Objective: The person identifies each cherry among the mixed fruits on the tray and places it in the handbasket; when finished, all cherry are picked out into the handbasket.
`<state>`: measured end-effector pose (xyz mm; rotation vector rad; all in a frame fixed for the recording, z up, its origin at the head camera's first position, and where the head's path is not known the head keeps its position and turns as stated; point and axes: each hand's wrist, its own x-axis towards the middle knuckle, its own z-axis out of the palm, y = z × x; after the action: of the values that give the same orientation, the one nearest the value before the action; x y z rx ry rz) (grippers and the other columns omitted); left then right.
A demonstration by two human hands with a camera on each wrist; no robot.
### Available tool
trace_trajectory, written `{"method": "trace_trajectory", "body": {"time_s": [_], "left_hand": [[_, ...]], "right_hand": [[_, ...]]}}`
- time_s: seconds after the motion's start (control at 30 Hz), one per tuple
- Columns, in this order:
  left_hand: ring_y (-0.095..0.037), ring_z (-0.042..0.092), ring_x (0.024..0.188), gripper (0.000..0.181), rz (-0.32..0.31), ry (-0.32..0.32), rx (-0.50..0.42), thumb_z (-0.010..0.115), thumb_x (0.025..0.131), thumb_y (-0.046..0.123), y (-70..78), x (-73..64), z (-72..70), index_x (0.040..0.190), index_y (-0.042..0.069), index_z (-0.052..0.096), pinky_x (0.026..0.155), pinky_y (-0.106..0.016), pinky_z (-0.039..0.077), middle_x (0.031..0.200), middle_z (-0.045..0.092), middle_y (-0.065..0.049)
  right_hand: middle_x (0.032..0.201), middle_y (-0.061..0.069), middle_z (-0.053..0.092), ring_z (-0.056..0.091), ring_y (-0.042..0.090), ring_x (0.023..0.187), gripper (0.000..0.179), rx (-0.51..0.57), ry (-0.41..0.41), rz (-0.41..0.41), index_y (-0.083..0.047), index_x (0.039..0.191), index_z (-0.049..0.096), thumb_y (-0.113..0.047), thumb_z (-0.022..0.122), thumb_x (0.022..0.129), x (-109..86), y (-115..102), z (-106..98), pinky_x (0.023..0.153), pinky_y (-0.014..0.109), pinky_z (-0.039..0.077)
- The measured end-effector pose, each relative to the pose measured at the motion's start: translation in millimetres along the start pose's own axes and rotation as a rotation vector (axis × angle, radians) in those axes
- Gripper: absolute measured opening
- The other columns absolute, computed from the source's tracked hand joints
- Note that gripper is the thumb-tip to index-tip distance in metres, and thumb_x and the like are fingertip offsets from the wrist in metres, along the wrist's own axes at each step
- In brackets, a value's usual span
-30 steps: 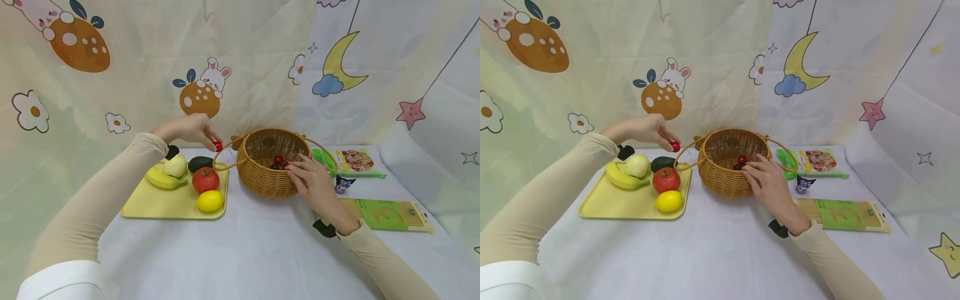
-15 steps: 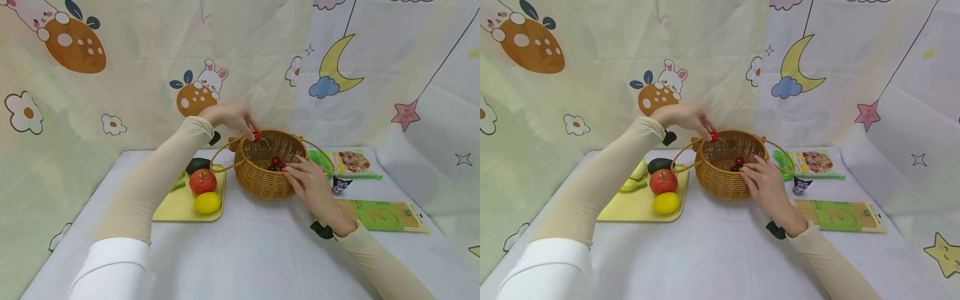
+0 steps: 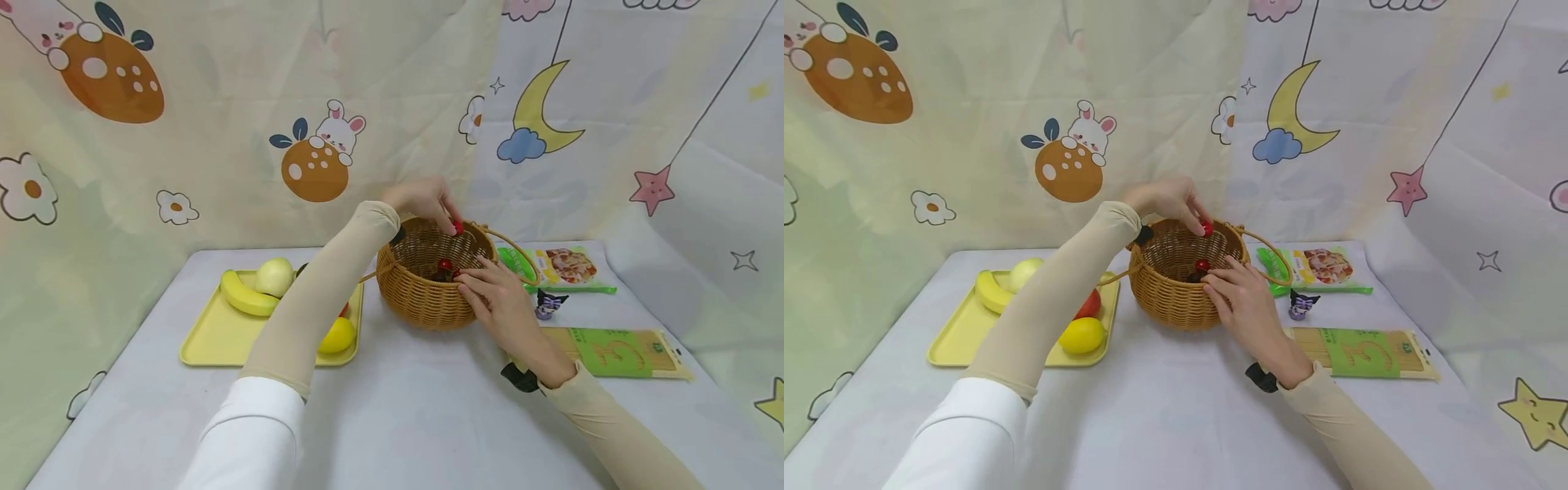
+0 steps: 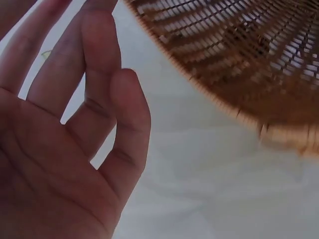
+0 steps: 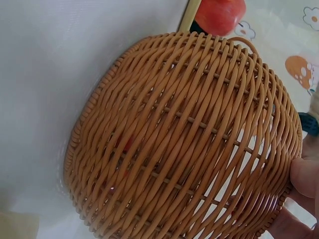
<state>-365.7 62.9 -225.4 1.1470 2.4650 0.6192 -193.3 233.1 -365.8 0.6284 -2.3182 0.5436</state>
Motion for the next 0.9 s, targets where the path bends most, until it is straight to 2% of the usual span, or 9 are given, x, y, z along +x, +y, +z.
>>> {"method": "trace_trajectory", "body": {"time_s": [0.13, 0.27, 0.33, 0.43, 0.5, 0.53, 0.6, 0.67, 0.9], "left_hand": [[-0.008, 0.062, 0.097, 0.021, -0.010, 0.014, 0.055, 0.081, 0.090, 0.025, -12.2, 12.1, 16.8, 0.110, 0.021, 0.082, 0.080, -0.024, 0.051, 0.125, 0.076, 0.001], [-0.012, 0.063, 0.108, 0.025, -0.023, 0.009, 0.087, 0.080, 0.091, 0.026, -22.6, 20.1, 30.4, 0.115, 0.020, 0.080, 0.083, -0.023, 0.051, 0.133, 0.071, 0.000], [-0.010, 0.062, 0.107, 0.026, -0.031, 0.014, 0.096, 0.079, 0.091, 0.027, -24.5, 23.5, 34.3, 0.117, 0.021, 0.080, 0.083, -0.023, 0.051, 0.138, 0.068, 0.000], [-0.011, 0.059, 0.089, 0.028, -0.016, 0.020, 0.088, 0.080, 0.091, 0.026, -25.3, 28.8, 37.7, 0.119, 0.020, 0.079, 0.076, -0.024, 0.049, 0.140, 0.066, -0.003], [-0.012, 0.058, 0.086, 0.028, -0.003, 0.016, 0.098, 0.080, 0.091, 0.027, -26.7, 32.0, 40.5, 0.119, 0.020, 0.079, 0.075, -0.025, 0.049, 0.140, 0.066, -0.003], [-0.014, 0.060, 0.089, 0.028, -0.002, 0.011, 0.097, 0.080, 0.091, 0.027, -28.8, 33.7, 42.3, 0.118, 0.021, 0.079, 0.078, -0.026, 0.051, 0.140, 0.066, -0.004], [-0.015, 0.064, 0.107, 0.028, 0.003, 0.002, 0.091, 0.080, 0.091, 0.027, -33.0, 36.1, 45.7, 0.118, 0.021, 0.079, 0.087, -0.028, 0.054, 0.141, 0.065, -0.004], [-0.018, 0.062, 0.122, 0.028, 0.004, 0.000, 0.078, 0.080, 0.091, 0.027, -37.0, 38.0, 48.8, 0.119, 0.021, 0.079, 0.096, -0.032, 0.055, 0.142, 0.063, -0.003], [-0.019, 0.065, 0.120, 0.031, 0.020, 0.005, 0.067, 0.082, 0.089, 0.024, -37.6, 43.4, 52.2, 0.120, 0.020, 0.078, 0.100, -0.035, 0.055, 0.140, 0.065, -0.003]], "right_hand": [[0.120, 0.015, 0.076, 0.055, 0.044, 0.136, 0.020, 0.012, -0.001, -0.012, -0.006, 0.113, 0.079, -0.013, 0.072, 0.096, 0.7, -1, 1, 0.116, 0.067, 0.034], [0.120, 0.015, 0.076, 0.055, 0.044, 0.137, 0.020, 0.015, -0.007, -0.014, -0.007, 0.113, 0.079, -0.014, 0.071, 0.097, 0.8, -3, 2, 0.117, 0.066, 0.033], [0.120, 0.015, 0.076, 0.055, 0.043, 0.137, 0.019, 0.015, -0.004, -0.009, -0.007, 0.113, 0.079, -0.014, 0.071, 0.097, 0.4, -3, 2, 0.118, 0.066, 0.032], [0.120, 0.016, 0.076, 0.054, 0.043, 0.138, 0.020, 0.016, -0.001, -0.003, -0.007, 0.113, 0.079, -0.014, 0.070, 0.097, 0.4, -3, 1, 0.119, 0.065, 0.031], [0.120, 0.016, 0.076, 0.055, 0.043, 0.137, 0.019, 0.016, 0.001, -0.008, -0.007, 0.113, 0.079, -0.014, 0.071, 0.097, 1.0, -2, 1, 0.119, 0.065, 0.031], [0.120, 0.016, 0.076, 0.055, 0.044, 0.137, 0.019, 0.012, 0.001, -0.013, -0.007, 0.113, 0.079, -0.013, 0.071, 0.097, 1.3, -2, 1, 0.118, 0.066, 0.032], [0.119, 0.016, 0.076, 0.056, 0.044, 0.135, 0.019, 0.008, 0.000, -0.022, -0.007, 0.112, 0.079, -0.013, 0.071, 0.096, 1.7, -1, 2, 0.117, 0.067, 0.033], [0.120, 0.015, 0.076, 0.056, 0.044, 0.135, 0.020, -0.002, -0.002, -0.028, -0.007, 0.113, 0.079, -0.013, 0.072, 0.096, 1.8, -1, 2, 0.116, 0.067, 0.034], [0.122, 0.014, 0.075, 0.055, 0.042, 0.137, 0.021, -0.018, -0.013, -0.007, -0.007, 0.114, 0.079, -0.015, 0.071, 0.097, 0.7, 0, -1, 0.117, 0.066, 0.033]]}}
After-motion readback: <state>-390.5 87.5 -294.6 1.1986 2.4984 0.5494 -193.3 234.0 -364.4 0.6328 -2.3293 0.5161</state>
